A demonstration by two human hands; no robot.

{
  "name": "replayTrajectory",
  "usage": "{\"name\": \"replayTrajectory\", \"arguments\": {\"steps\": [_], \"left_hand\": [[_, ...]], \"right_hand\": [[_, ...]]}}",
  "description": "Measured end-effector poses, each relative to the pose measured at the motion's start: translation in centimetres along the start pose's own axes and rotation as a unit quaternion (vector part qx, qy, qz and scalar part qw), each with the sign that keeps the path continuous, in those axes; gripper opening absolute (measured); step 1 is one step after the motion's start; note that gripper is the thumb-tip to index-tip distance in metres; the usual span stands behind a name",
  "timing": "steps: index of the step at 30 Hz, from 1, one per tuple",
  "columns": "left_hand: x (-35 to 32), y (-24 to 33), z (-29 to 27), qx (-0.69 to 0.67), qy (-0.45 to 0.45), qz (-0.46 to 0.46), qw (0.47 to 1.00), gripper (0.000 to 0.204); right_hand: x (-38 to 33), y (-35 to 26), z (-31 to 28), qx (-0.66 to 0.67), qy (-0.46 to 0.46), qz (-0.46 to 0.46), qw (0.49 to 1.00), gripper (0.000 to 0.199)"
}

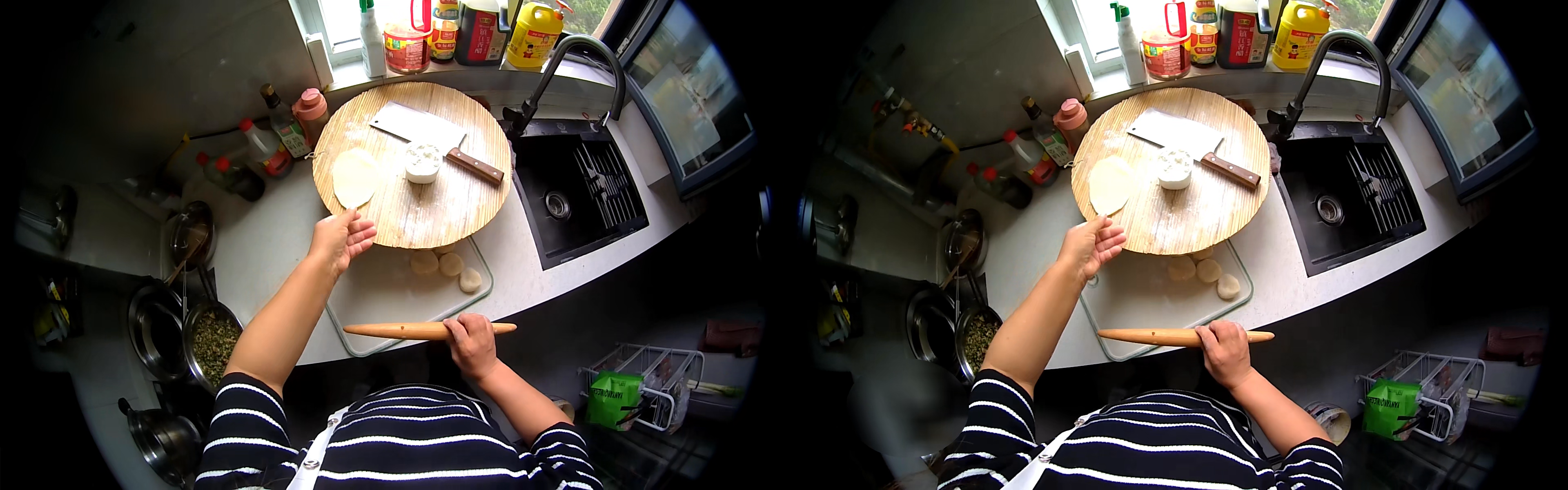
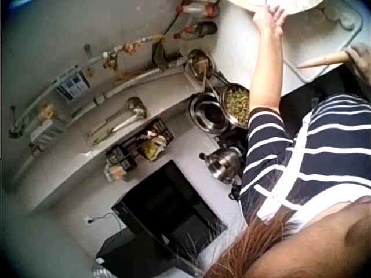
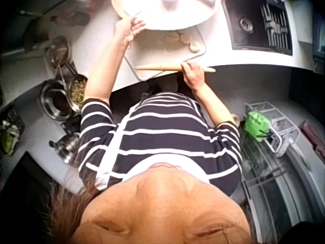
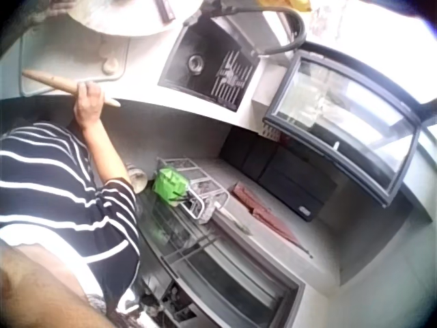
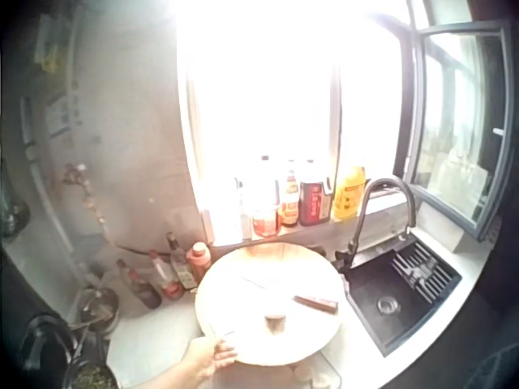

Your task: The person cuts a piece of dough on a cutting board using a knife, scoops flour into a small container from a bag, and flattens the dough pieces with a rolling pin.

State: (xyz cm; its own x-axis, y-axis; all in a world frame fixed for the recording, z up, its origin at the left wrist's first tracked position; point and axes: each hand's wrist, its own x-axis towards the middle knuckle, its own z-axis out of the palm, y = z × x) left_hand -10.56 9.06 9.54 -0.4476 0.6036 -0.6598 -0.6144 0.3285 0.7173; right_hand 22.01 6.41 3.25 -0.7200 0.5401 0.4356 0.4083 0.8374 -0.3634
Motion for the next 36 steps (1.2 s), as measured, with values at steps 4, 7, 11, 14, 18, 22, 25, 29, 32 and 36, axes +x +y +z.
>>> {"name": "replayTrajectory", "arguments": {"steps": [4,7,11,14,18,22,25,29,32,36], "left_hand": [[-3.8,-5.6,-0.2,0.332,-0.195,0.062,0.921,0.027],[-2.3,-11.1,-0.1,0.562,-0.167,0.310,0.748,0.030],[1.4,-14.0,3.7,0.648,-0.100,0.372,0.657,0.039],[3.6,-15.1,5.3,0.606,-0.067,0.471,0.638,0.033],[5.2,-15.0,3.5,0.711,-0.172,0.382,0.565,0.028],[3.2,-13.8,-3.8,0.677,-0.275,0.465,0.501,0.032],[0.3,-11.6,-7.7,0.678,-0.295,0.471,0.482,0.036],[-2.4,-10.5,-10.3,0.603,-0.165,0.459,0.631,0.039],[-3.2,-11.8,-11.4,0.633,-0.038,0.393,0.666,0.046],[-1.3,-13.3,-9.8,0.701,0.024,0.303,0.645,0.056]], "right_hand": [[-0.7,0.4,0.0,0.003,-0.019,0.013,1.000,0.028],[-1.2,0.7,0.4,0.005,-0.035,0.009,0.999,0.028],[-1.4,0.6,0.6,0.004,-0.048,0.011,0.999,0.027],[-1.2,0.5,0.8,0.007,-0.050,0.002,0.999,0.027],[-1.3,0.7,0.6,0.001,-0.058,-0.003,0.998,0.027],[-1.4,1.0,0.5,0.007,-0.061,0.002,0.998,0.027],[-0.9,0.9,1.4,0.012,-0.065,-0.003,0.998,0.027],[1.0,-0.4,3.2,0.028,-0.091,0.017,0.995,0.030],[2.9,-1.7,5.4,0.038,-0.147,0.029,0.988,0.038],[5.1,-2.7,9.2,-0.018,-0.181,0.051,0.982,0.063]]}}
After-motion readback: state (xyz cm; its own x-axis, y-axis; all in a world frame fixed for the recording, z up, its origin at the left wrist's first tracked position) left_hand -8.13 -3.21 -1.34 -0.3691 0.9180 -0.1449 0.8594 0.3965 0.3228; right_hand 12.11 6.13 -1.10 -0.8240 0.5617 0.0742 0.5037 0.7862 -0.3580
